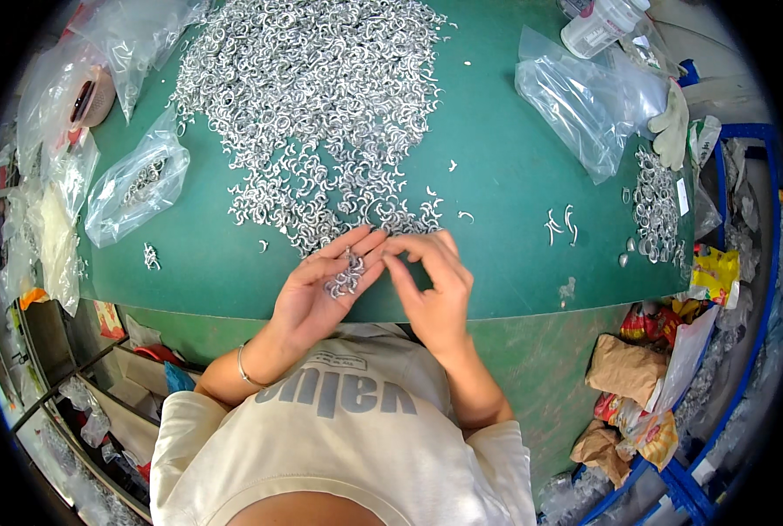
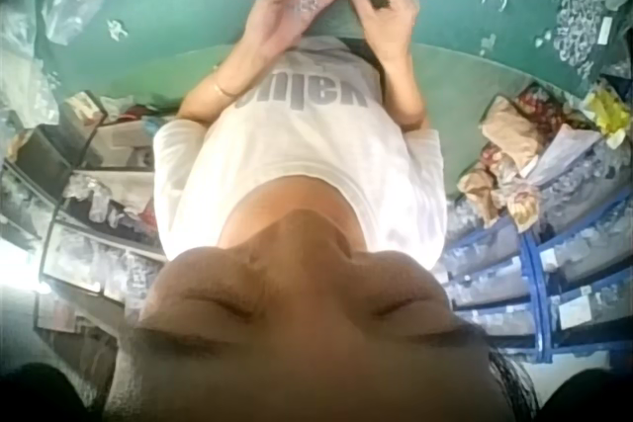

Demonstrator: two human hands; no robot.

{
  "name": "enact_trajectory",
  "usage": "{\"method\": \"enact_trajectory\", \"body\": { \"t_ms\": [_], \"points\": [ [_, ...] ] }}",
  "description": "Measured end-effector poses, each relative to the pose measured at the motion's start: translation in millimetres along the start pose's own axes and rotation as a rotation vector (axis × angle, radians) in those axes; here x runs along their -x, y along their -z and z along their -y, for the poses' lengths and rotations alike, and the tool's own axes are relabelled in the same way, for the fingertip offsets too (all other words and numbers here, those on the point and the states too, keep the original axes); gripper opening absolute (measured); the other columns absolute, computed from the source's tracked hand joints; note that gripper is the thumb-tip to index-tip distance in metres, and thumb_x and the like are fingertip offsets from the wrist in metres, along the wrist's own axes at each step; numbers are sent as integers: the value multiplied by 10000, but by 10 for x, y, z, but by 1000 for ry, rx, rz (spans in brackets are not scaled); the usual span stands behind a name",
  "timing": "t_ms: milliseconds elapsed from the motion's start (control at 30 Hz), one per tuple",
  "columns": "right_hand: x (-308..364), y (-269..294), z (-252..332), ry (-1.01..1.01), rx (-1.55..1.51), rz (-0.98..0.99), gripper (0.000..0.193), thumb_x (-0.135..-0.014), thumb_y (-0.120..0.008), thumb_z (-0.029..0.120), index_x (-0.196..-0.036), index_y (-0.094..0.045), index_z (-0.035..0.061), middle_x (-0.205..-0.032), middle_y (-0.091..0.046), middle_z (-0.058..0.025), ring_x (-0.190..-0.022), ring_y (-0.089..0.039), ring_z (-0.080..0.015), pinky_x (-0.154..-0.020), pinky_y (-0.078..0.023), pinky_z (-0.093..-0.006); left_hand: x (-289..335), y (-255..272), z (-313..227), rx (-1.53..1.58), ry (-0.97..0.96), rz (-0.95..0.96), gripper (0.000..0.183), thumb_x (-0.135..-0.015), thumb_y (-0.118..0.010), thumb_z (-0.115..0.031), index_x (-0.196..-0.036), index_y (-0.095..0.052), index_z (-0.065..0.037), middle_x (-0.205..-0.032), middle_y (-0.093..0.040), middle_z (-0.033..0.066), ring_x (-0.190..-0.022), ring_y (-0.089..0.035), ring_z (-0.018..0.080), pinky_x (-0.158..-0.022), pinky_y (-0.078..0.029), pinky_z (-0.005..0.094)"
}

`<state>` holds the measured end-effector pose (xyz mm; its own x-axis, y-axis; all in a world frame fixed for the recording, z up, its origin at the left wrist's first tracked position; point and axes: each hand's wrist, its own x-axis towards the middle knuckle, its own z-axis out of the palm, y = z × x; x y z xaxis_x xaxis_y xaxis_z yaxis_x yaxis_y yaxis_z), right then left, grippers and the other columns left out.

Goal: The person sorts through a large pile of small silver-colored metal components on a workbench, picking up individual pieces to inspect them and placing them into a plastic bag and different containers.

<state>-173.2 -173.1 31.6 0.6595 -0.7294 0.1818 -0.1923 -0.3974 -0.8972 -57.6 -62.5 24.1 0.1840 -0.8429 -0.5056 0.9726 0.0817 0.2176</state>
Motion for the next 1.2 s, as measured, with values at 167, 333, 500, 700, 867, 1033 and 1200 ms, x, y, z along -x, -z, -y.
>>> {"method": "enact_trajectory", "body": {
  "t_ms": [167,333,500,700,867,1033,1200],
  "points": [
    [-40,-39,-284,38,207,-52,211,-719,-680,-68,-910,-624,5,-844,-640,-94,-757,-558,-249,-657,-463,-330,11,194,45,-55,-8,-79,299,-915,-514,-77,-1195,-546,24,-913,-594,45,-788,-560,124,-688,-474,250],
    [-110,-61,-330,61,256,-60,212,-730,-673,-55,-927,-625,6,-891,-643,-104,-811,-560,-275,-713,-459,-360,30,212,26,-140,12,-2,279,-948,-490,-156,-1141,-563,33,-793,-572,47,-685,-519,116,-592,-424,239],
    [-354,-228,-292,231,203,39,212,-735,-643,-47,-934,-625,24,-917,-636,-92,-840,-551,-283,-736,-443,-374,21,169,-1,-145,125,-85,317,-952,-470,-177,-1156,-554,51,-862,-627,98,-705,-559,139,-614,-452,247],
    [-390,-280,-361,243,411,126,244,-715,-659,-3,-949,-620,52,-930,-605,-63,-856,-522,-261,-736,-398,-387,51,109,-45,-176,65,-82,338,-943,-460,-149,-1206,-535,50,-1056,-648,141,-934,-633,179,-818,-514,294],
    [-393,-307,-298,200,467,163,217,-728,-629,-13,-935,-619,51,-879,-590,-63,-852,-516,-265,-739,-393,-392,57,90,-36,-188,11,-108,311,-941,-479,-160,-1153,-574,47,-1041,-646,115,-939,-623,174,-795,-515,309],
    [-396,-279,-287,183,455,163,185,-755,-598,-32,-924,-609,44,-857,-576,-86,-843,-518,-274,-739,-397,-407,70,256,18,-125,36,-23,273,-942,-498,-182,-1065,-600,40,-853,-587,32,-734,-539,109,-620,-435,244],
    [-372,-263,-260,154,237,65,195,-774,-577,-86,-941,-599,13,-892,-587,-106,-815,-569,-297,-691,-457,-379,78,212,19,-152,38,-76,258,-949,-490,-174,-1053,-598,36,-788,-543,8,-669,-474,81,-570,-384,220]
  ]
}}
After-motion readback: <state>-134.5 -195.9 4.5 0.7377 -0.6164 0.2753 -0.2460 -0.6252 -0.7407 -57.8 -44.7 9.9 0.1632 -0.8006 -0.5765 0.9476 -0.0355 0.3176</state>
